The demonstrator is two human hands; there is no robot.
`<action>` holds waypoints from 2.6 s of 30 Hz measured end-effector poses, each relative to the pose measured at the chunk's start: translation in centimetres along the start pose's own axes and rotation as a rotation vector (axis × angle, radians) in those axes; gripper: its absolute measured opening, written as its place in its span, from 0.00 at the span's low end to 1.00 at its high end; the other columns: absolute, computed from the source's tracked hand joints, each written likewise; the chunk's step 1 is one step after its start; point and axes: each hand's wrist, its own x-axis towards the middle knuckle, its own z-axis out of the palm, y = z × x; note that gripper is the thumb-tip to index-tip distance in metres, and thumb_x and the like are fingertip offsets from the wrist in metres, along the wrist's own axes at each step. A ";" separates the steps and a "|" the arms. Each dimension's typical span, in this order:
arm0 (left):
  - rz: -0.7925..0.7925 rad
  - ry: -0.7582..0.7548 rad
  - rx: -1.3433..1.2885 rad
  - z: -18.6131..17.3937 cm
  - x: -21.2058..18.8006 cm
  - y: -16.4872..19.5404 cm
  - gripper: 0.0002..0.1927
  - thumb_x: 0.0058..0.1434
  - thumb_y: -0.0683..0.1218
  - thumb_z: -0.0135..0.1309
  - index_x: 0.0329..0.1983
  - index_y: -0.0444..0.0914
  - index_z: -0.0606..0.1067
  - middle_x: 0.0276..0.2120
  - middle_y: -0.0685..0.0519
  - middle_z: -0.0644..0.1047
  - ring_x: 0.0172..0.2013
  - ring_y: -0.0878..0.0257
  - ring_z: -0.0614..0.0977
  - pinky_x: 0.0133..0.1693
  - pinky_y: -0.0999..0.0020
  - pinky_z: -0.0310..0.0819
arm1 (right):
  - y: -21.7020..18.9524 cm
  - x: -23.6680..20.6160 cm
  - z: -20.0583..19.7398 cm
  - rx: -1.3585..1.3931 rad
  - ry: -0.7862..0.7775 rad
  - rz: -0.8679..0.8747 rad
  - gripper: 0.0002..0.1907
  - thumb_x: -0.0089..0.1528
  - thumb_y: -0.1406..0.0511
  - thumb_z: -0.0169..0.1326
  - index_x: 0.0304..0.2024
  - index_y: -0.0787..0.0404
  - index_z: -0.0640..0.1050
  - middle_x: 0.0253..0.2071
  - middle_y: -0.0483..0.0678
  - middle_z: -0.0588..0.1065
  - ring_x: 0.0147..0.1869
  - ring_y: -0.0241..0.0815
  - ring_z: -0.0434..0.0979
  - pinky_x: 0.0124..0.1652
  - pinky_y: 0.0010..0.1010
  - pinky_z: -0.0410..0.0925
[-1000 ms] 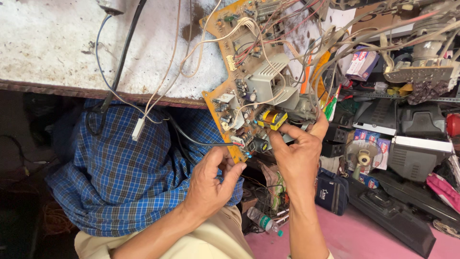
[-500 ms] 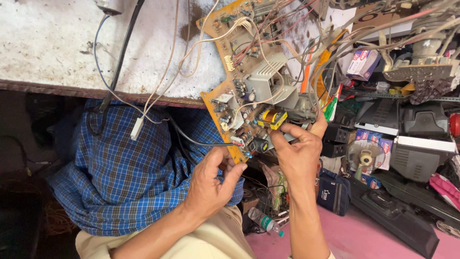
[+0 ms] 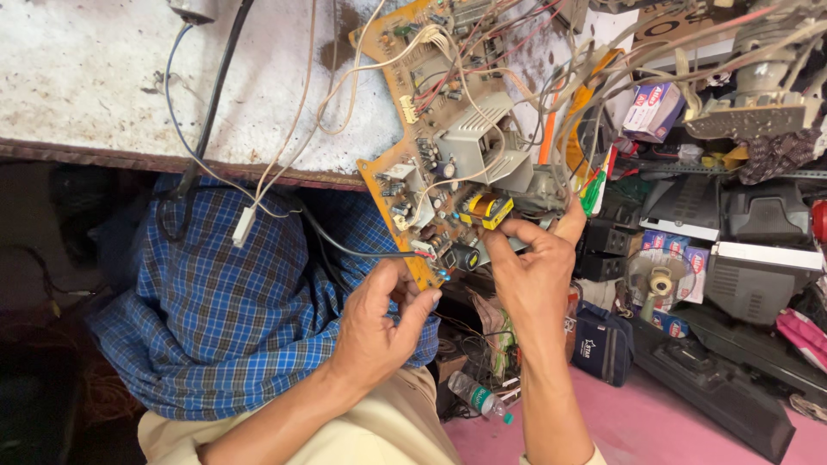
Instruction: The person sits on the floor and works on a circuit board, using a soldering iron to heat and reflow solder joints on the board's underside. They also use a multimeter to test connections and handle small wires and components throughout the process.
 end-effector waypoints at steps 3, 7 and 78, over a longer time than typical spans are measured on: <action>-0.002 0.005 0.013 0.1 -0.2 0.3 0.14 0.62 0.42 0.62 0.44 0.34 0.69 0.30 0.51 0.76 0.28 0.63 0.79 0.32 0.67 0.75 | 0.2 -0.2 -0.3 -0.017 -0.012 -0.011 0.08 0.55 0.69 0.63 0.35 0.68 0.84 0.78 0.62 0.49 0.56 0.39 0.80 0.31 0.20 0.73; -0.005 0.020 0.016 0.4 -0.6 0.6 0.13 0.62 0.42 0.62 0.43 0.34 0.69 0.30 0.51 0.76 0.28 0.63 0.78 0.32 0.67 0.75 | 0.5 -0.5 -0.7 -0.098 -0.010 -0.132 0.09 0.56 0.68 0.65 0.38 0.66 0.86 0.76 0.65 0.51 0.61 0.43 0.78 0.34 0.22 0.75; 0.619 -0.115 1.086 6.6 -1.0 8.9 0.35 0.46 0.56 0.72 0.58 0.46 0.75 0.69 0.40 0.61 0.70 0.40 0.59 0.66 0.41 0.52 | 8.5 -2.6 -11.5 0.633 0.047 -0.141 0.13 0.72 0.66 0.53 0.48 0.73 0.81 0.56 0.58 0.78 0.54 0.42 0.81 0.52 0.33 0.79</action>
